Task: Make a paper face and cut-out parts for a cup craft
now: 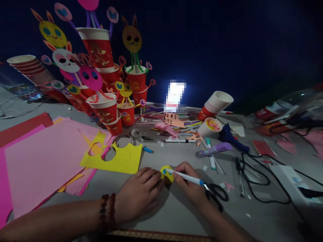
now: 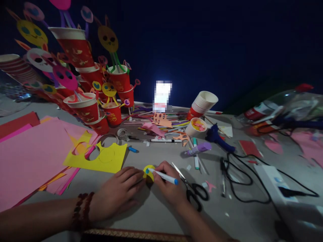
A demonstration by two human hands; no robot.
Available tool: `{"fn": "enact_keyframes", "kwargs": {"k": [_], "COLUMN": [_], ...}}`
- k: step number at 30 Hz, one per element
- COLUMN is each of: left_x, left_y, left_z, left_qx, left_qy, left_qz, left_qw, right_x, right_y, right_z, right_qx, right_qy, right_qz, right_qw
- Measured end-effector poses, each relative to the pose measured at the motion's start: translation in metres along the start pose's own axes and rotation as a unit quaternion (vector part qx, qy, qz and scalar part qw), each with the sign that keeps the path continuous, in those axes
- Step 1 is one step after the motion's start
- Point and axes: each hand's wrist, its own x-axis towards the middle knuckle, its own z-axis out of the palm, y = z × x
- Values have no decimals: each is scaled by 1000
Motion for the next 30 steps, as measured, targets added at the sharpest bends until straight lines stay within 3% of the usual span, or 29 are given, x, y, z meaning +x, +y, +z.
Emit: {"fn": "enact_keyframes", "kwargs": {"k": [30], "left_x": [0], "left_y": [0], "left_z": [0], "left_qx": [5], "left_qy": [10], "left_qz": [-3], "left_qw": [1000], "right_x": [2], "right_y": [-1], "right_z": [0], "right_qx": [-57], "right_qy": [-43], "right_qz": [-21], "right_qw": [997]}}
